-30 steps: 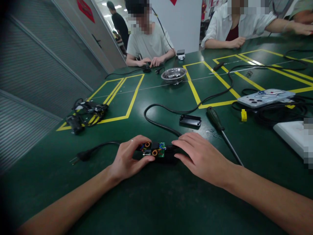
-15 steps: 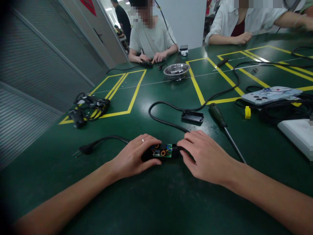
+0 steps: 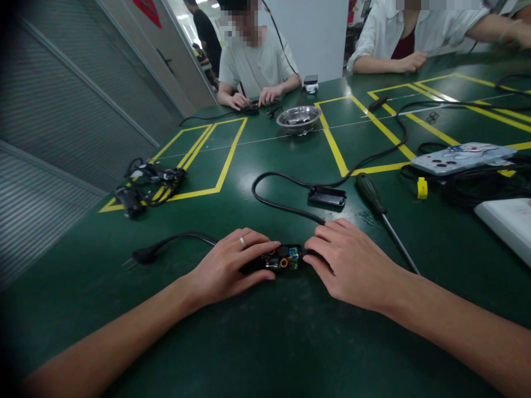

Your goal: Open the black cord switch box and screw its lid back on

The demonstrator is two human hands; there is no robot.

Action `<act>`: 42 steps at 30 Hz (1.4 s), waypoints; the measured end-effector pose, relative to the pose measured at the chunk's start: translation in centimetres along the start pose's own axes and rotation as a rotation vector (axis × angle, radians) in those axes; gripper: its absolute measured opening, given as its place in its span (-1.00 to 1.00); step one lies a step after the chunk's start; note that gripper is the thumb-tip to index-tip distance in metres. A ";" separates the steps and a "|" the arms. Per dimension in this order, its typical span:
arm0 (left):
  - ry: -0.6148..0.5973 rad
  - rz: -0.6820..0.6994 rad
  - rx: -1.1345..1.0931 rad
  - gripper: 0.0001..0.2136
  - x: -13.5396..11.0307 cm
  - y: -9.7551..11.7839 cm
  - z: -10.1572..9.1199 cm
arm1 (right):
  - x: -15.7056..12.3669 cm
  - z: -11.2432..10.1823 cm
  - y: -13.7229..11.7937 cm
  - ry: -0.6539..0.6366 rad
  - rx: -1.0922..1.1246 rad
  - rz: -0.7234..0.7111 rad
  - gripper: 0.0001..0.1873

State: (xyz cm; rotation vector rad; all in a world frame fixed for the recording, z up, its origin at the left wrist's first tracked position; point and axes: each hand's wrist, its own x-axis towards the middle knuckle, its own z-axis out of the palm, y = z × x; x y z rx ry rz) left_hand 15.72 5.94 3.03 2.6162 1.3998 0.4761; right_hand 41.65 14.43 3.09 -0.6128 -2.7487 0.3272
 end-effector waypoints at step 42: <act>-0.224 -0.121 0.016 -0.82 -1.6 0.2 -2.9 | -0.2 -0.2 0.8 -0.046 0.124 -0.018 -0.76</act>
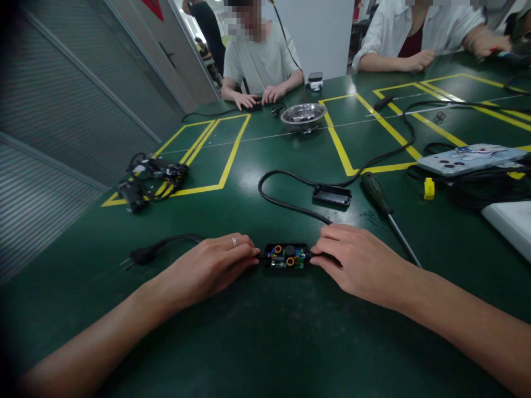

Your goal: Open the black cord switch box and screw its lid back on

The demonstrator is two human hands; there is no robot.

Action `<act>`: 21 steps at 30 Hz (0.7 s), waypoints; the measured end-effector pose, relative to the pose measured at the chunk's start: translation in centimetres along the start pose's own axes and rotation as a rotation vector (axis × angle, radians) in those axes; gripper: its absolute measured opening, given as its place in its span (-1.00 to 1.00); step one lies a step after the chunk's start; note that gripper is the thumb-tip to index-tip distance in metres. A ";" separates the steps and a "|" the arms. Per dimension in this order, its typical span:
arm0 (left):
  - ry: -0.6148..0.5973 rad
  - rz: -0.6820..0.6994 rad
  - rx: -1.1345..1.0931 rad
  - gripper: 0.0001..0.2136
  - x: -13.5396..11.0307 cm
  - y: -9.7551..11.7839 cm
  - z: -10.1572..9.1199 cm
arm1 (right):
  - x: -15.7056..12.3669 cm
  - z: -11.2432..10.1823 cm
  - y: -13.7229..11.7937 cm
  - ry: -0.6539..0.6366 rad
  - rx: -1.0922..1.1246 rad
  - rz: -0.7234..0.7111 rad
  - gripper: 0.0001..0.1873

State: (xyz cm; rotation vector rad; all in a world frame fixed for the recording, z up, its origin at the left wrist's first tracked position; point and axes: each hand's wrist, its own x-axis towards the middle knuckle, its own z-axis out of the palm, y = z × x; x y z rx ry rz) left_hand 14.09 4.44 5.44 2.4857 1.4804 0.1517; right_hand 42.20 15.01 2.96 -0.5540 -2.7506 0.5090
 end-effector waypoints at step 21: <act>0.081 0.075 -0.270 -0.79 0.7 -2.1 0.7 | 0.3 -1.9 0.7 0.110 0.056 0.044 -0.75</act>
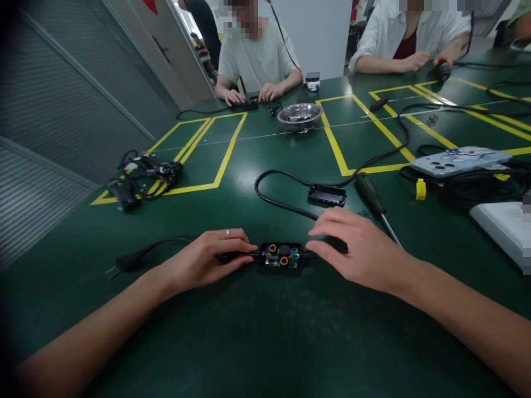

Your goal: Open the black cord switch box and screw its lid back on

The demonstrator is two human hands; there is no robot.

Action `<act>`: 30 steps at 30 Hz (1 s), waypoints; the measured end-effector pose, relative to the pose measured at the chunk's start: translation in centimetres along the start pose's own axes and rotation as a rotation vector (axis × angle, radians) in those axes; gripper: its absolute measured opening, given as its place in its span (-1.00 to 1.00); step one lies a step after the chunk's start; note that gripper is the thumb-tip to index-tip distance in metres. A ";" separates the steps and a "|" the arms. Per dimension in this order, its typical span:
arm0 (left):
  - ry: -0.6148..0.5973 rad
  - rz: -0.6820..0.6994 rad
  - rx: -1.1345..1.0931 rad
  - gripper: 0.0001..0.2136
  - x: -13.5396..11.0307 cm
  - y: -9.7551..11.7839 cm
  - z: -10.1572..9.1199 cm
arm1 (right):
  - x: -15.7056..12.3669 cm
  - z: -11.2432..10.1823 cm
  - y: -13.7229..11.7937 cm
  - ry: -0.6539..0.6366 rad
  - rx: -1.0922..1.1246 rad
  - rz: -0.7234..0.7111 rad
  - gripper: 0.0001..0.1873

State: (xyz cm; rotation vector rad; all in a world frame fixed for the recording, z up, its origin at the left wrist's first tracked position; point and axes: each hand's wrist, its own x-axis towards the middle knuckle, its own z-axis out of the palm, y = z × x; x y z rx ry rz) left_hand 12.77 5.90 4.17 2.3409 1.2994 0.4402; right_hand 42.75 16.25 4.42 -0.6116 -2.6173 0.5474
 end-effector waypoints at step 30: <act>-0.005 -0.032 0.061 -0.82 0.0 0.7 0.4 | 0.6 -0.2 4.1 0.162 -0.293 0.275 -0.48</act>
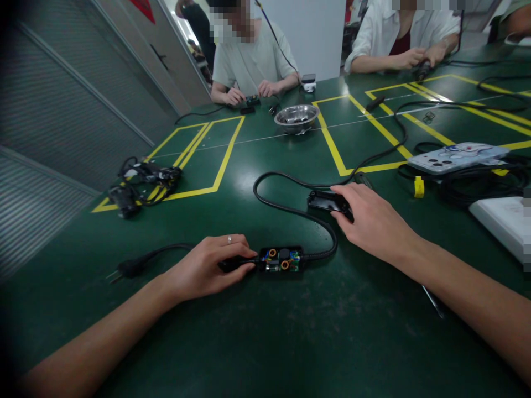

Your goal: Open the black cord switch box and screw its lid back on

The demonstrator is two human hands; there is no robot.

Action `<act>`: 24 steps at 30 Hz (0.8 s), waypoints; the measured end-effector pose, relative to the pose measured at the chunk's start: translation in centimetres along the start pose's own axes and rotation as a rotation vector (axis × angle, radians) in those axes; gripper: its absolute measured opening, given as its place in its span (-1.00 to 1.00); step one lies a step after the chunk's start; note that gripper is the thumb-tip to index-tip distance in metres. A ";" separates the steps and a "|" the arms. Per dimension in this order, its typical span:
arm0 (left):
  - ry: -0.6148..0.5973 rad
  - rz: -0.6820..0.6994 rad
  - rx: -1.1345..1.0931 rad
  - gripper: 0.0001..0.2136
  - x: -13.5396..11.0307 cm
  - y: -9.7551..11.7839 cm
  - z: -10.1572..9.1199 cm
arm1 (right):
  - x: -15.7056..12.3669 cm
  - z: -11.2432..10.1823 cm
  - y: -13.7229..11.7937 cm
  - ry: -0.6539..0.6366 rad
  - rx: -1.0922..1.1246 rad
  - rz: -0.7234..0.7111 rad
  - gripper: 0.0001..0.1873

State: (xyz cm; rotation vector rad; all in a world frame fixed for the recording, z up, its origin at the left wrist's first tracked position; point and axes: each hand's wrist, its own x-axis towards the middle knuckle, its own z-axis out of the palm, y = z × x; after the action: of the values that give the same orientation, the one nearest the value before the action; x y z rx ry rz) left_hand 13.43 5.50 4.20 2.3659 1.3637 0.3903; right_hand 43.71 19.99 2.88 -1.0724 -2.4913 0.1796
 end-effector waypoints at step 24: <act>0.009 -0.013 -0.022 -0.84 0.0 0.0 0.1 | -3.0 -1.5 -5.2 0.079 0.558 -0.064 -0.37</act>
State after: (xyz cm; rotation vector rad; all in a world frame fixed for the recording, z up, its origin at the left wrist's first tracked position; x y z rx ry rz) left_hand 13.43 5.46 4.08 2.3391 1.3707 0.4105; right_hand 42.74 14.18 4.70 -0.7448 -2.1984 0.7450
